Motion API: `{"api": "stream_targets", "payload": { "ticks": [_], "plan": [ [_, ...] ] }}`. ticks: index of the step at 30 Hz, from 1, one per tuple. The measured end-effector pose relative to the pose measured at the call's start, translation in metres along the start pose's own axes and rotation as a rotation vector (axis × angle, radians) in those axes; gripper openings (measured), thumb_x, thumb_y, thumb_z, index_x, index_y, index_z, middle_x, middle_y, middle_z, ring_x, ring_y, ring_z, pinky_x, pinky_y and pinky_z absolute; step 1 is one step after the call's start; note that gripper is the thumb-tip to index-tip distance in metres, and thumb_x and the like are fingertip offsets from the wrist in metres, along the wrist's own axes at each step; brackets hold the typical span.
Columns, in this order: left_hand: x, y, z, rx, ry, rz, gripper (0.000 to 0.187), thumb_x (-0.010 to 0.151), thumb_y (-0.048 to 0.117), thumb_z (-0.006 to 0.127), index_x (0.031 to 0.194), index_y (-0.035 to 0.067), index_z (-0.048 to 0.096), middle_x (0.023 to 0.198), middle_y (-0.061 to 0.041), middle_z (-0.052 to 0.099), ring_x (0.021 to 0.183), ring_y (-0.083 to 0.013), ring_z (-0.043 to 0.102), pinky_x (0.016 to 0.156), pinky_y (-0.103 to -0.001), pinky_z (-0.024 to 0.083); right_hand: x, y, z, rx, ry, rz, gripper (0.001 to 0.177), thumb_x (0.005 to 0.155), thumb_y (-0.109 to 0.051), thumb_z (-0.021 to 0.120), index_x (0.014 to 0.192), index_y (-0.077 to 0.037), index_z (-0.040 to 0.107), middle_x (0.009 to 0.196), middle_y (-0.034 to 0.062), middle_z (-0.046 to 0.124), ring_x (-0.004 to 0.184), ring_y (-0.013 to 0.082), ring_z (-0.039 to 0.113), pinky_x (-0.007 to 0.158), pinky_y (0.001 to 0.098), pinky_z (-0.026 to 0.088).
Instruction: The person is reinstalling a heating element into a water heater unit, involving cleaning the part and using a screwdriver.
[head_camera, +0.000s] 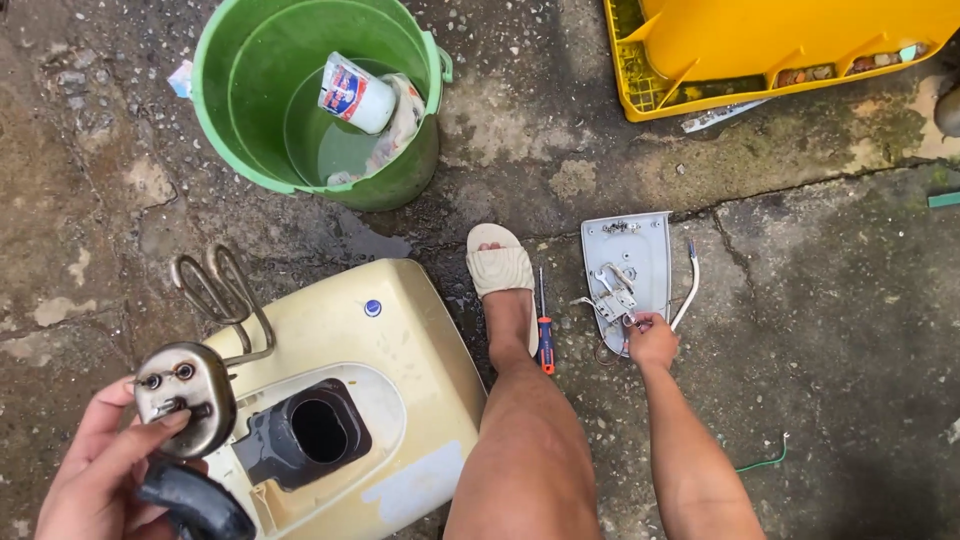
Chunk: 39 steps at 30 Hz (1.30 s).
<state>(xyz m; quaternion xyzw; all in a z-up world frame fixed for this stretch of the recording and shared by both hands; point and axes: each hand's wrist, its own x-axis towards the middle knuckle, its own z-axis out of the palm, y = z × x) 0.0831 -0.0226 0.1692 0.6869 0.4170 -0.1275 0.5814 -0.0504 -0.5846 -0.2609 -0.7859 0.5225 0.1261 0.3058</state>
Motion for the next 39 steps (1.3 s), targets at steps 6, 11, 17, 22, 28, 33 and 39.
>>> {"api": "stream_targets", "payload": {
  "ticks": [6, 11, 17, 22, 28, 33, 39],
  "plan": [
    [-0.003, 0.006, 0.003, -0.026, -0.015, 0.023, 0.038, 0.086, 0.007, 0.060, 0.120, 0.025, 0.061, 0.098, 0.007, 0.069, 0.071, -0.0074, 0.060, 0.051, -0.020, 0.041, -0.027, -0.005, -0.049, 0.295, -0.002, -0.088, 0.020, 0.094, -0.017, 0.078, 0.113, -0.010, 0.073, 0.084, 0.0015, 0.063, 0.069, 0.0201, 0.074, 0.075, 0.0282, 0.059],
    [-0.012, 0.005, 0.003, -0.148, -0.091, 0.083, 0.030, 0.088, 0.006, 0.059, 0.115, 0.019, 0.063, 0.095, 0.004, 0.071, 0.069, -0.0036, 0.060, 0.050, -0.015, 0.042, -0.045, 0.001, -0.099, 0.823, 0.008, -0.017, 0.017, 0.096, -0.002, 0.073, 0.111, 0.003, 0.070, 0.092, 0.0153, 0.067, 0.088, 0.0224, 0.070, 0.075, 0.0354, 0.068],
    [-0.028, 0.012, 0.002, -0.194, -0.147, 0.044, 0.033, 0.084, 0.002, 0.060, 0.113, 0.018, 0.063, 0.084, -0.003, 0.064, 0.068, -0.0117, 0.058, 0.042, -0.022, 0.035, -0.092, -0.042, -0.156, 1.128, 0.022, -0.408, 0.014, 0.117, -0.017, 0.054, 0.112, -0.017, 0.042, 0.116, 0.0211, 0.071, 0.108, 0.0308, 0.074, 0.092, 0.0449, 0.061],
    [-0.062, 0.030, -0.003, -0.115, -0.326, 0.149, 0.024, 0.089, 0.003, 0.057, 0.106, 0.020, 0.056, 0.096, -0.002, 0.068, 0.069, -0.0113, 0.059, 0.051, -0.023, 0.036, -0.244, -0.214, -0.264, 0.853, -0.257, -0.616, 0.018, 0.111, -0.024, 0.062, 0.123, -0.010, 0.062, 0.085, 0.0038, 0.060, 0.061, 0.0089, 0.049, 0.051, 0.0209, 0.032],
    [-0.061, 0.023, -0.020, -0.279, -0.462, 0.369, 0.030, 0.086, -0.004, 0.057, 0.109, 0.014, 0.054, 0.093, -0.007, 0.063, 0.075, -0.0144, 0.056, 0.058, -0.026, 0.045, -0.449, -0.371, -0.290, 0.284, -0.749, -1.208, 0.050, 0.095, 0.000, 0.059, 0.144, -0.005, 0.056, 0.105, 0.0161, 0.077, 0.080, 0.0191, 0.074, 0.078, 0.0312, 0.068],
    [-0.041, 0.006, -0.028, -0.469, -0.470, 0.531, 0.035, 0.082, -0.004, 0.059, 0.112, 0.011, 0.052, 0.098, -0.006, 0.066, 0.084, -0.0140, 0.061, 0.071, -0.026, 0.052, -0.489, -0.401, -0.191, 0.023, -0.509, -1.705, 0.035, 0.101, -0.013, 0.062, 0.134, -0.018, 0.069, 0.075, 0.0010, 0.076, 0.046, 0.0120, 0.050, 0.049, 0.0293, 0.042],
    [-0.036, 0.011, -0.040, -0.529, -0.434, 0.567, 0.035, 0.081, -0.004, 0.060, 0.112, 0.007, 0.051, 0.098, -0.006, 0.067, 0.091, -0.0162, 0.064, 0.076, -0.031, 0.061, -0.510, -0.401, -0.159, 0.218, -0.560, -1.674, 0.029, 0.095, -0.005, 0.065, 0.122, -0.013, 0.076, 0.081, 0.0040, 0.076, 0.056, 0.0144, 0.058, 0.055, 0.0286, 0.047]
  ]
}}
